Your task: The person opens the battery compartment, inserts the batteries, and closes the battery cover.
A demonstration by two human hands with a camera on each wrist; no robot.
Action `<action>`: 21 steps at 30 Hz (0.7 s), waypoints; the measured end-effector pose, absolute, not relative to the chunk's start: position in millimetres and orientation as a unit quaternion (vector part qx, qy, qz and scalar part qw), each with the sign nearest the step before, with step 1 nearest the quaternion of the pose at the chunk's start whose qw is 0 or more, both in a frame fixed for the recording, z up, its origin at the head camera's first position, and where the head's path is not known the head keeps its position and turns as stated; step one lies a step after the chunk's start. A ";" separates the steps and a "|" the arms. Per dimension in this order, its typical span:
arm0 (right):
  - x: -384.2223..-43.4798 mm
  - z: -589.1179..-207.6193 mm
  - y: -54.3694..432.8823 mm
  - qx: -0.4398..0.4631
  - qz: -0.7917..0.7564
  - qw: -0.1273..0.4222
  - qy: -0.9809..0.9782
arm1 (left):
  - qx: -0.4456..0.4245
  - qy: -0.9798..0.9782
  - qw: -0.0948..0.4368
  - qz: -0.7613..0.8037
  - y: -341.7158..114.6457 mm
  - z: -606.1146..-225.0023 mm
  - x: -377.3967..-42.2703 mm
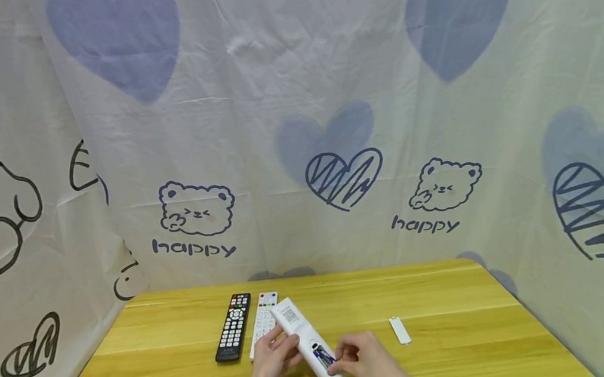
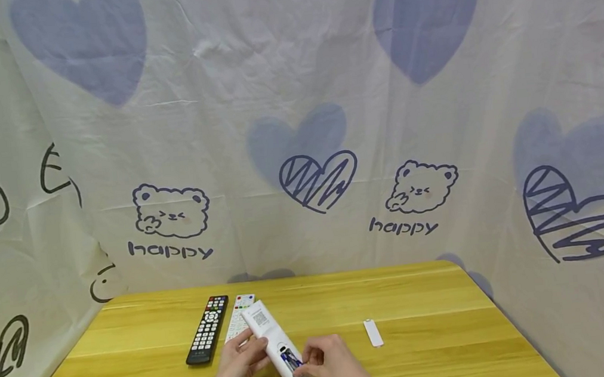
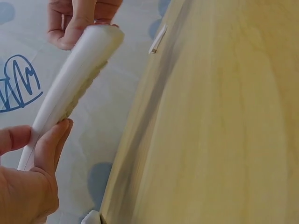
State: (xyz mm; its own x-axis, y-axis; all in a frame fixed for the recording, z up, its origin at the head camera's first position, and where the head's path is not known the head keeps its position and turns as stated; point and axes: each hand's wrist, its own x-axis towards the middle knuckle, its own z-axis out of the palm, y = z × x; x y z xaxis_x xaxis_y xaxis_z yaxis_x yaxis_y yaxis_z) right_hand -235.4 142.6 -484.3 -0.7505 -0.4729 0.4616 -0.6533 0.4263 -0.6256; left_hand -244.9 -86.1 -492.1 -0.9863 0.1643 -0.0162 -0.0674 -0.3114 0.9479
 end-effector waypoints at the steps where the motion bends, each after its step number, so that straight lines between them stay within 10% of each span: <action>1: -235.1 -484.0 143.0 0.324 0.429 0.083 -0.839 | 0.043 0.583 0.073 0.808 -86.2 -492.2 -244.7; 21: -236.1 -486.1 144.6 0.269 0.546 -0.083 -0.789 | 0.065 0.577 0.095 0.808 -86.2 -492.4 -247.1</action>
